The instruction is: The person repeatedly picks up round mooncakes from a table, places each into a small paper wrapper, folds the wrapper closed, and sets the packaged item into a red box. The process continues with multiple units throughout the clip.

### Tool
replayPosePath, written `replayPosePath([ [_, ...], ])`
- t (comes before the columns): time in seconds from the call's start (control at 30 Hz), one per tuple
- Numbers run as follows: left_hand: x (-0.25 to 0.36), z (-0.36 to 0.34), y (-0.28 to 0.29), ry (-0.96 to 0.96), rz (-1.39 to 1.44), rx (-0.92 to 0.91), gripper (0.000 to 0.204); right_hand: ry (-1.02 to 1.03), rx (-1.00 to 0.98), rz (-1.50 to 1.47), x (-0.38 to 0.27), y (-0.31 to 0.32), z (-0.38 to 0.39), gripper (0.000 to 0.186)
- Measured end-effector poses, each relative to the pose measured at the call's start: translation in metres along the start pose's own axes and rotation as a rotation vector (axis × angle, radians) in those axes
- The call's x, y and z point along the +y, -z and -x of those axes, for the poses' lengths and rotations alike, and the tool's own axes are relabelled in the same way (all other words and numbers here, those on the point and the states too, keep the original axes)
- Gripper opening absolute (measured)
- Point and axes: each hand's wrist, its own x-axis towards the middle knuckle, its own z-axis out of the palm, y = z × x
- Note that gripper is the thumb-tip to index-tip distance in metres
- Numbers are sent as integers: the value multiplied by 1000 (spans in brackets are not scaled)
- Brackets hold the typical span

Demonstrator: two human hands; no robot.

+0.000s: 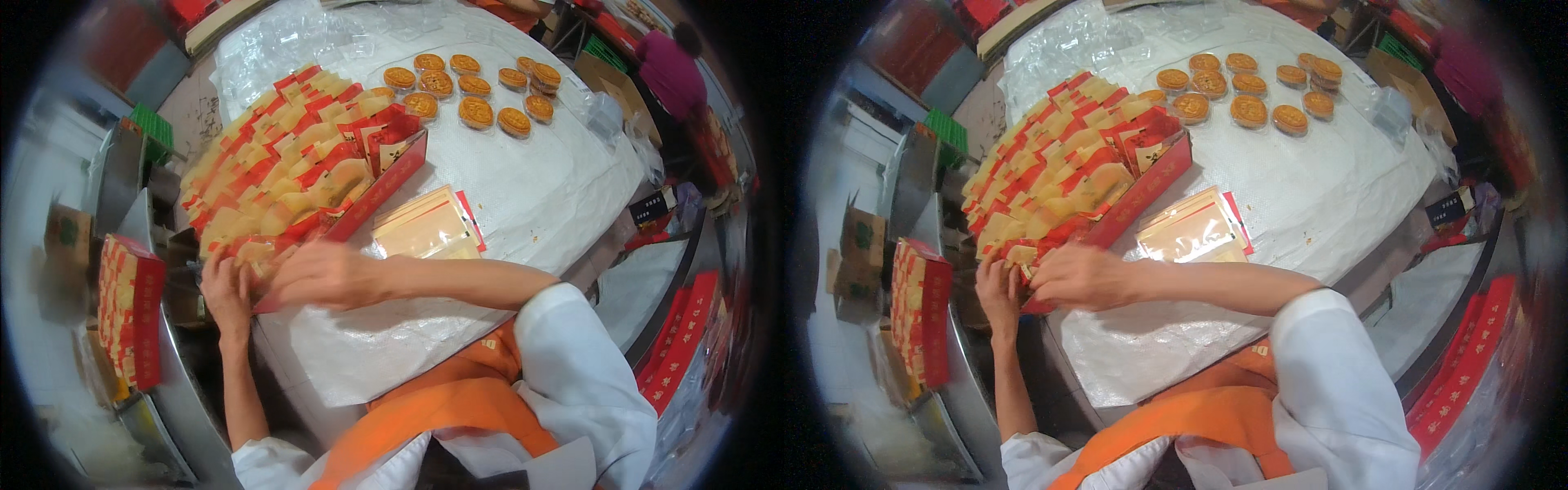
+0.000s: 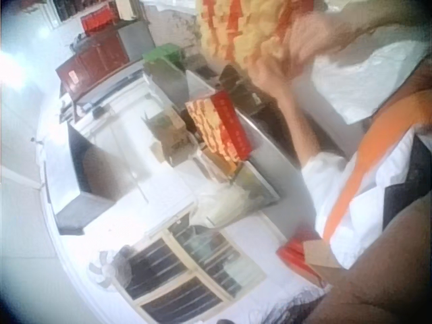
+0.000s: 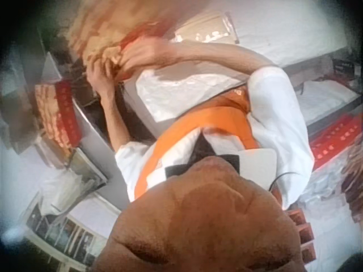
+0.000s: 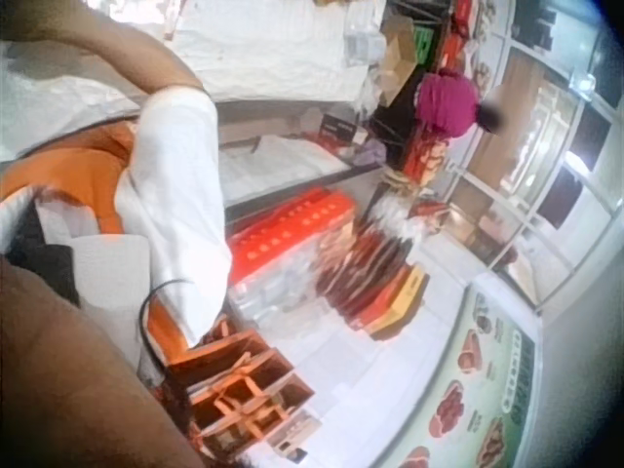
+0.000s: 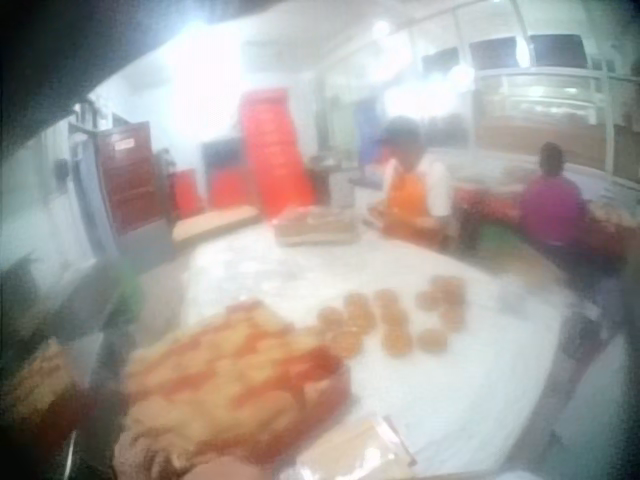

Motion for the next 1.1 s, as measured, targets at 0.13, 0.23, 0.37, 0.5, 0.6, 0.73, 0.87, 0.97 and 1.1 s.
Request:
replayPosePath([
  [0.13, 5, 13, 2, 162, 96, 36, 30, -192, 19, 485, 31, 132, 69, 32],
  [0.23, 20, 19, 1, 194, 134, 214, 34, -486, -3, 920, 70, 213, 118, 28],
  [0.37, 55, 24, 2, 199, 231, 460, 31, -881, -122, 1107, 124, 253, 166, 15],
  [0.5, 112, 33, -15, 79, 428, 423, 38, -840, -235, 1281, 142, 252, 182, 9],
  [0.6, 161, 35, -42, -165, 545, 267, 41, -641, -84, 1021, 114, 236, 184, 12],
  [0.73, 225, 22, -81, -149, 904, -21, 41, -752, 67, 714, 58, 219, 174, 11],
  [0.87, 269, -5, -108, 231, 1245, -264, 51, -1376, 633, -236, 0, 224, 155, 13],
  [0.97, 291, -16, -113, 429, 1540, -401, 52, -1358, 731, -569, -45, 218, 147, 16],
  [1.1, 306, -18, -102, 582, 1937, -497, 38, -1260, 690, -857, -87, 202, 145, 14],
])
